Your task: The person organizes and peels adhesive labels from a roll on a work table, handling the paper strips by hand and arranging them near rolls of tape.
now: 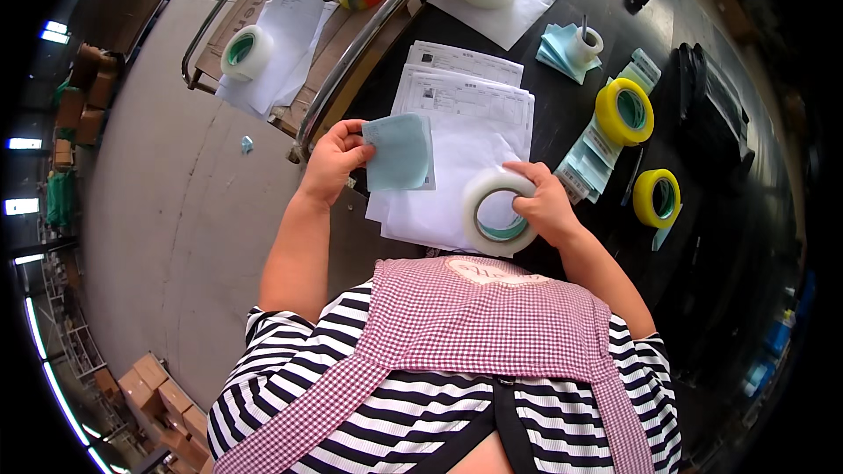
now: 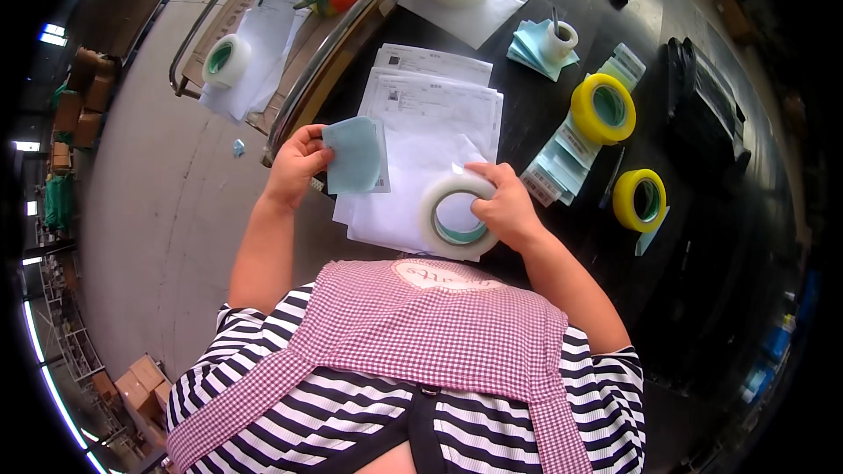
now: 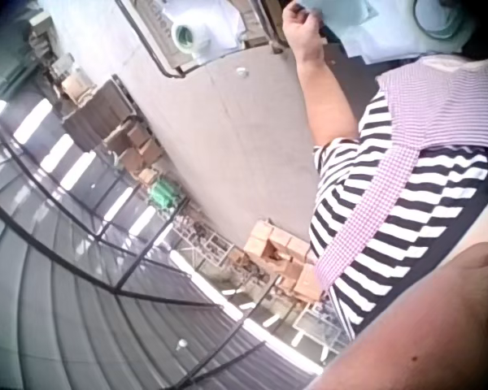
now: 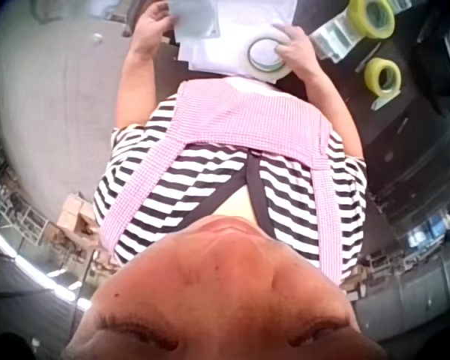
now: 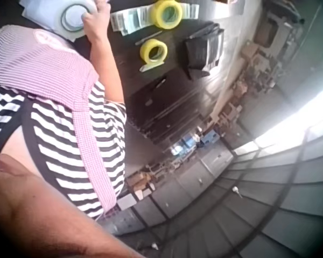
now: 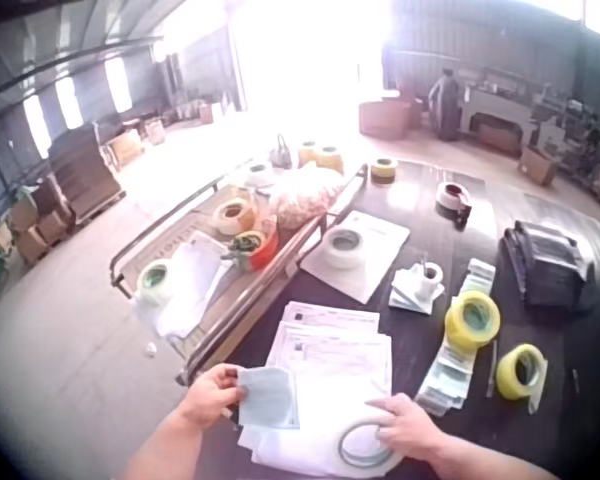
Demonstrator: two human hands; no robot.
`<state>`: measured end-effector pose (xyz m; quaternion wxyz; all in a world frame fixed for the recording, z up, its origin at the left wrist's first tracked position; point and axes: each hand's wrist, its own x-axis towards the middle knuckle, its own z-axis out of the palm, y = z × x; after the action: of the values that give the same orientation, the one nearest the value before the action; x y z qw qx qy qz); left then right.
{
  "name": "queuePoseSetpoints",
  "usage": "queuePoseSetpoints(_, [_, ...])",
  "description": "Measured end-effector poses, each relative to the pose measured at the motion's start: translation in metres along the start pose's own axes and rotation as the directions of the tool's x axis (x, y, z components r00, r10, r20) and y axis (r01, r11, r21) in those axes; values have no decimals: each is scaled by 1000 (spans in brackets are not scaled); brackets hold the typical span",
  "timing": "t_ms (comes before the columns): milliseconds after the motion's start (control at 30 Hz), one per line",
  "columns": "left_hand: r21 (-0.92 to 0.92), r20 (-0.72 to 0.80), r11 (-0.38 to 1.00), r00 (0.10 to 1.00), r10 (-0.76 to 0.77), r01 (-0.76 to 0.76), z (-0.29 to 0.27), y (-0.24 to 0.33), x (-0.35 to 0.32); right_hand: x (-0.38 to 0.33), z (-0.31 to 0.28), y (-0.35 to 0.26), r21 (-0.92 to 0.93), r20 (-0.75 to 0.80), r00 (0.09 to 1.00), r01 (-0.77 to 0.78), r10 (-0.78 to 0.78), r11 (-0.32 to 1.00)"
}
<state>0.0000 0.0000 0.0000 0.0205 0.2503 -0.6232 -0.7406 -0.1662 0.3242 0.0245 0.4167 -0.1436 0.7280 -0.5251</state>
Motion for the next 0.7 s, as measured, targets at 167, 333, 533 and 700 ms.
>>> queuePoseSetpoints(167, [-284,-45,955,996,81,-90,7,14,-4,3,3,-9,-435,101,994,76,-36,897])
queuePoseSetpoints(333, [-464,7,864,975,222,-193,9,3,-7,5,17,-9,-453,25,996,88,-85,887])
queuePoseSetpoints(533, [-595,121,784,945,305,-177,22,-1,-7,9,19,-2,-602,144,948,312,-284,735])
queuePoseSetpoints(700, [-639,291,763,889,354,-95,44,6,-1,0,13,-45,-97,50,850,527,-525,844])
